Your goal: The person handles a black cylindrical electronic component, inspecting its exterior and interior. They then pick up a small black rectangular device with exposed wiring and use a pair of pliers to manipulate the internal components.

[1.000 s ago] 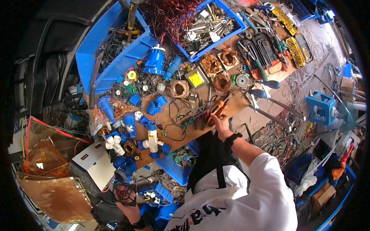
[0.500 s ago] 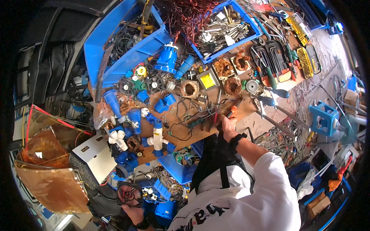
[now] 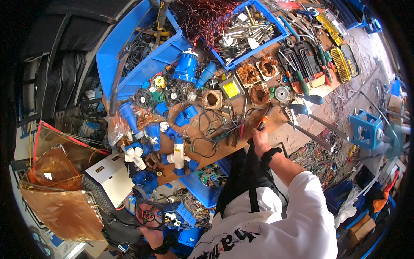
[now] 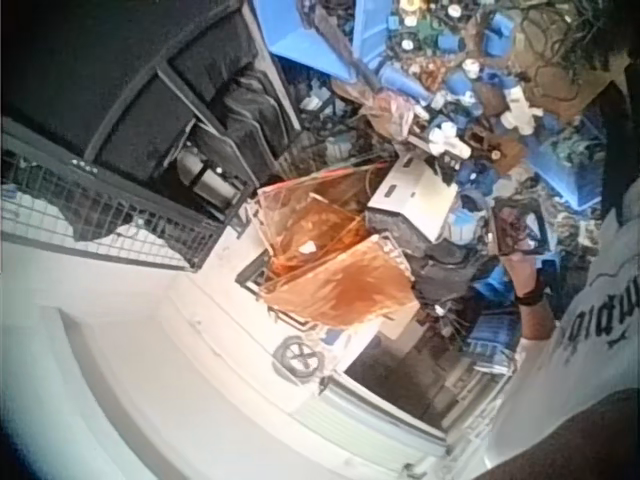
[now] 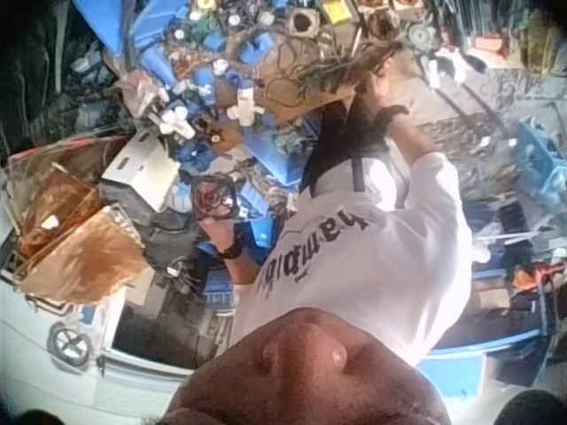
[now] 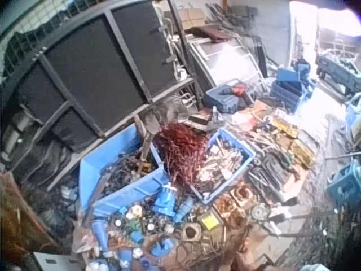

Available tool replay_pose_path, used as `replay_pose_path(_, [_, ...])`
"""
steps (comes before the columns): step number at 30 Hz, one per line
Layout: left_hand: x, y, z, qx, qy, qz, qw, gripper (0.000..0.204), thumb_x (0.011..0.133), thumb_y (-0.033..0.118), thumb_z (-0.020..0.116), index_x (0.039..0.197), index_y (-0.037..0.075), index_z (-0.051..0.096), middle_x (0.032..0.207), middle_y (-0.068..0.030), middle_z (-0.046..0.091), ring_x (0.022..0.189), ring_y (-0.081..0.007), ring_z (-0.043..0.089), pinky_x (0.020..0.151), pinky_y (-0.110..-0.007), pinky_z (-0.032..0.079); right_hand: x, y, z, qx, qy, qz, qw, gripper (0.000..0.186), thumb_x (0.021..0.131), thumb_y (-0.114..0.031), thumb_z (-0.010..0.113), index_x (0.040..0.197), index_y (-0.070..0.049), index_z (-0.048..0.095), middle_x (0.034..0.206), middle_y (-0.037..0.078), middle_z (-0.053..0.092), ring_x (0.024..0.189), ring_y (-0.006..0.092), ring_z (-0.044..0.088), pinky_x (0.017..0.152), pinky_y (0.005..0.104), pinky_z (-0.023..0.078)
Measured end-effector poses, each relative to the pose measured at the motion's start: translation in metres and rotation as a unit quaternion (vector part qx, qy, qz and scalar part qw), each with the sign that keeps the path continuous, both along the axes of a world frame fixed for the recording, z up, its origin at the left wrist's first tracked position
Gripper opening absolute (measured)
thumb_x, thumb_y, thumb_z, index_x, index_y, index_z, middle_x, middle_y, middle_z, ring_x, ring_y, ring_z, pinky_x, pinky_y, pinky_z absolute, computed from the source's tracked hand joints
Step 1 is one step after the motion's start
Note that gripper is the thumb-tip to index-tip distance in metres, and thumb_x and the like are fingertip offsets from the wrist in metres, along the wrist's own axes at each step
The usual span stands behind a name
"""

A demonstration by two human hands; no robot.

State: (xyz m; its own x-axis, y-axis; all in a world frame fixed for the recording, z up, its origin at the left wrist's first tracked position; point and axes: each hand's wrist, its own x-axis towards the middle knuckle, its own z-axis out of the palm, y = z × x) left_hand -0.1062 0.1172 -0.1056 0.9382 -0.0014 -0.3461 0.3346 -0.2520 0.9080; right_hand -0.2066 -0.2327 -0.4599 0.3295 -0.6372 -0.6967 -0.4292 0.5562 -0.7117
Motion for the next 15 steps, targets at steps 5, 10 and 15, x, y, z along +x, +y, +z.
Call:
replay_pose_path(5, [-0.008,0.009,-0.010,0.024,-0.001,0.000,1.000,0.103,0.072,0.072,0.067,0.140,0.001,0.036,0.128,-0.0186,0.051,0.117,-0.0316,0.054,0.095,-0.046,0.049,0.019,0.008,0.015,-0.036,0.053,-0.086,0.994,0.018,0.077,-0.006,0.071,0.090,-0.001,0.059,0.075,0.005,0.062,0.065,0.0160,0.059,0.061,0.0306,0.047])
replay_pose_path(10, [-0.008,0.025,-0.012,-0.014,0.039,-0.058,0.997,0.097,0.078,0.066,0.064,0.149,0.011,0.026,0.148,-0.0138,0.036,0.134,-0.0330,0.039,0.108,-0.051,0.037,0.012,0.000,-0.009,0.005,0.033,-0.032,0.999,0.053,0.075,-0.005,0.074,0.118,0.004,0.045,0.090,0.009,0.060,0.071,0.0180,0.059,0.063,0.0316,0.051])
replay_pose_path(15, [-0.008,0.022,-0.019,-0.019,0.034,-0.058,0.998,0.099,0.078,0.066,0.064,0.149,0.008,0.026,0.147,-0.0143,0.037,0.134,-0.0325,0.040,0.108,-0.048,0.038,0.022,0.022,0.031,-0.058,0.046,-0.058,0.996,0.073,0.074,-0.005,0.074,0.132,0.005,0.032,0.118,0.018,0.048,0.086,0.0228,0.060,0.072,0.0338,0.053])
